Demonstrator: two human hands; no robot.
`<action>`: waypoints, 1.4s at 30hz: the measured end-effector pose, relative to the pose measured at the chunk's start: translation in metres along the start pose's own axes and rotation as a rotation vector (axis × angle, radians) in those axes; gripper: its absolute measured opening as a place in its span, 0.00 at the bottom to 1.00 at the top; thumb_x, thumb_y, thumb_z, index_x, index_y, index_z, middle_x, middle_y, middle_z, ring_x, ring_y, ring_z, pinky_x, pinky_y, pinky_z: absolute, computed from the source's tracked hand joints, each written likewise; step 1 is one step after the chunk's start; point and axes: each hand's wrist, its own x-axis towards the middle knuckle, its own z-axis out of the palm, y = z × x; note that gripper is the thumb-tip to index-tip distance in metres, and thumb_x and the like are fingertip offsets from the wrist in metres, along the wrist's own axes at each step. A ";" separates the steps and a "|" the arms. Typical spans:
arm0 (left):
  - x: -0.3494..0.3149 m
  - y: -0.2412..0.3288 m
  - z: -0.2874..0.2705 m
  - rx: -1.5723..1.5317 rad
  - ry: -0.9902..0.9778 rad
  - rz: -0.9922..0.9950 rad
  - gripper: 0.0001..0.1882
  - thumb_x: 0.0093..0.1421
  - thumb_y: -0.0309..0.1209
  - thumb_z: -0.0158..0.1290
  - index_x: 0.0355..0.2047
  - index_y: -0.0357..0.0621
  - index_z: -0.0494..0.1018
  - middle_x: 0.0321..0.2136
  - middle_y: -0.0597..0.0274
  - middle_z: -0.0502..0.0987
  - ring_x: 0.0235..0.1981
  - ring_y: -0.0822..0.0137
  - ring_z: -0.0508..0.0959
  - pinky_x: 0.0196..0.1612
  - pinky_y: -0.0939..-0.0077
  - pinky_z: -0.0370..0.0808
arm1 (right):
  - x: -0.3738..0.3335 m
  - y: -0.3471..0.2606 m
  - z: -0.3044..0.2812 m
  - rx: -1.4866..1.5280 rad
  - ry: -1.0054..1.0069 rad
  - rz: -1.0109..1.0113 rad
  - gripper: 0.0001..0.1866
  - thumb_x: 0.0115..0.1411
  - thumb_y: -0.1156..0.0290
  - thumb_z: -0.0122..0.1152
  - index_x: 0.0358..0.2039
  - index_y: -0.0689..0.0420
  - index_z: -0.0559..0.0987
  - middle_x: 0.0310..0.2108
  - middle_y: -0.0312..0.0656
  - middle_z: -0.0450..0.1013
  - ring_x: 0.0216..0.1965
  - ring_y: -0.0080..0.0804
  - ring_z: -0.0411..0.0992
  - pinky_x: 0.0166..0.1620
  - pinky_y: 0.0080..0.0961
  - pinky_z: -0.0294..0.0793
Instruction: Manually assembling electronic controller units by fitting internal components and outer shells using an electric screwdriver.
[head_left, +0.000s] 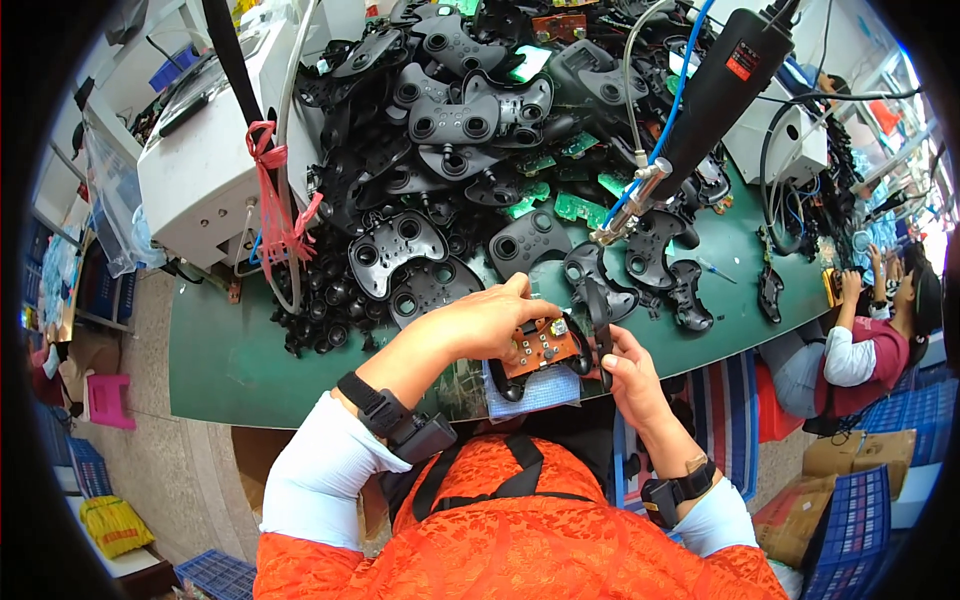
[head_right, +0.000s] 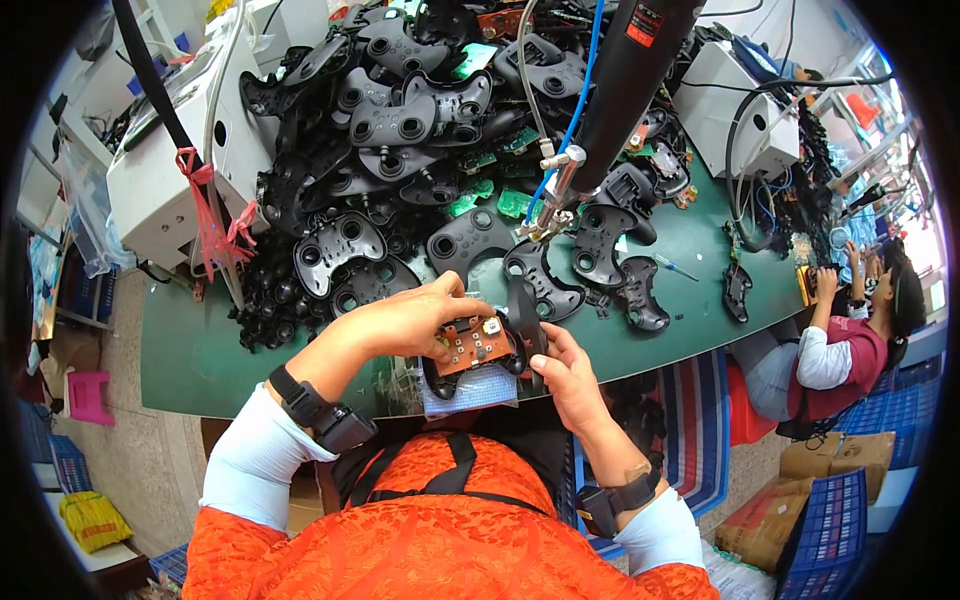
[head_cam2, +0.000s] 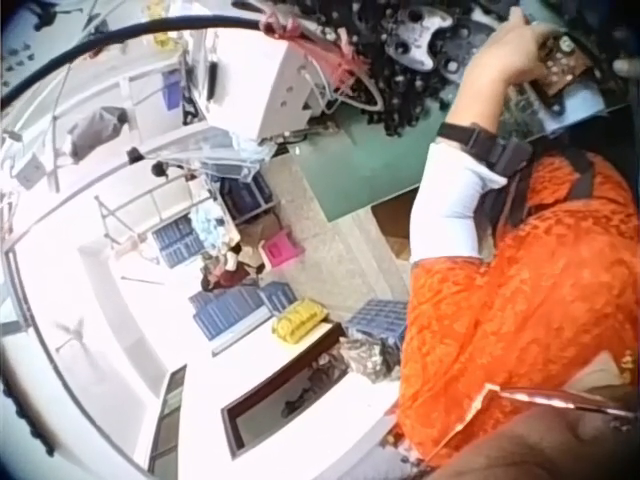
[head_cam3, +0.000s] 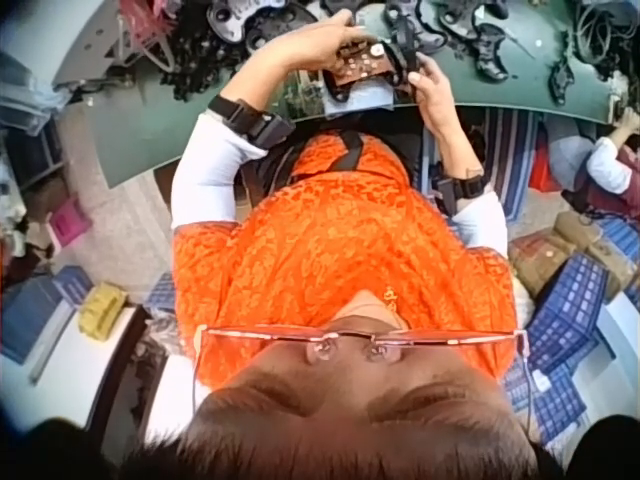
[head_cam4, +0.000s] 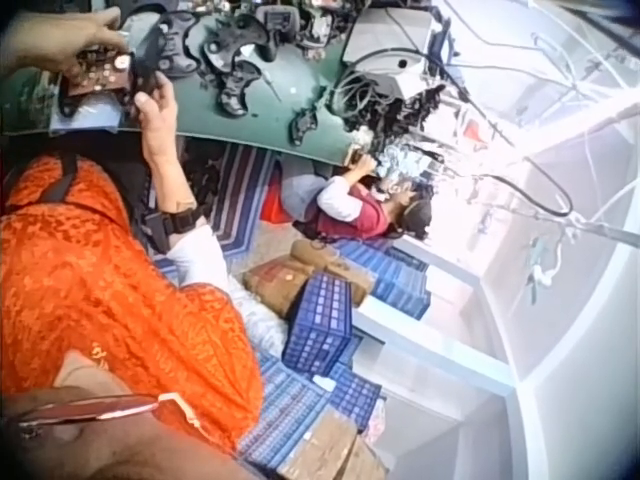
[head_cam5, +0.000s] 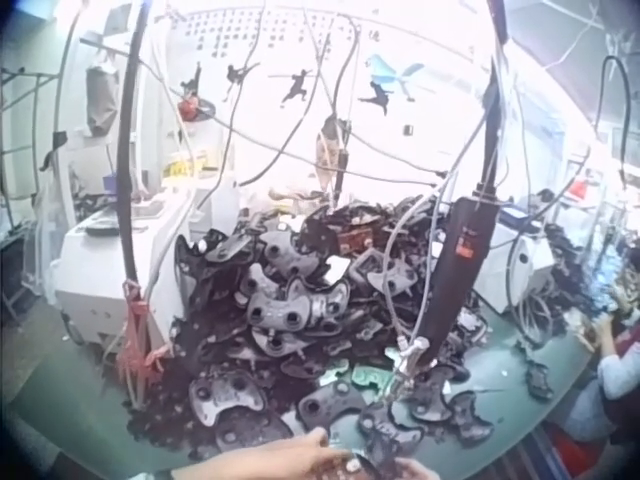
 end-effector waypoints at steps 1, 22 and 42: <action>-0.001 0.002 -0.001 0.009 -0.002 0.003 0.42 0.44 0.26 0.68 0.63 0.55 0.68 0.50 0.54 0.67 0.53 0.51 0.73 0.56 0.63 0.72 | -0.002 -0.002 0.002 -0.079 0.015 -0.041 0.37 0.57 0.67 0.65 0.64 0.66 0.61 0.53 0.43 0.72 0.54 0.29 0.71 0.57 0.29 0.69; 0.009 0.015 0.044 0.071 0.529 -0.226 0.09 0.50 0.33 0.64 0.26 0.41 0.78 0.35 0.55 0.72 0.45 0.53 0.75 0.45 0.58 0.75 | -0.008 0.005 -0.002 -0.089 -0.131 -0.084 0.37 0.57 0.70 0.64 0.65 0.66 0.60 0.50 0.47 0.74 0.51 0.32 0.74 0.57 0.31 0.71; 0.011 0.015 0.072 0.149 0.836 -0.220 0.07 0.49 0.30 0.62 0.22 0.40 0.77 0.33 0.55 0.73 0.41 0.52 0.73 0.41 0.58 0.76 | -0.013 0.010 0.004 -0.179 -0.111 -0.114 0.37 0.57 0.74 0.67 0.64 0.64 0.61 0.56 0.46 0.70 0.55 0.30 0.71 0.59 0.29 0.69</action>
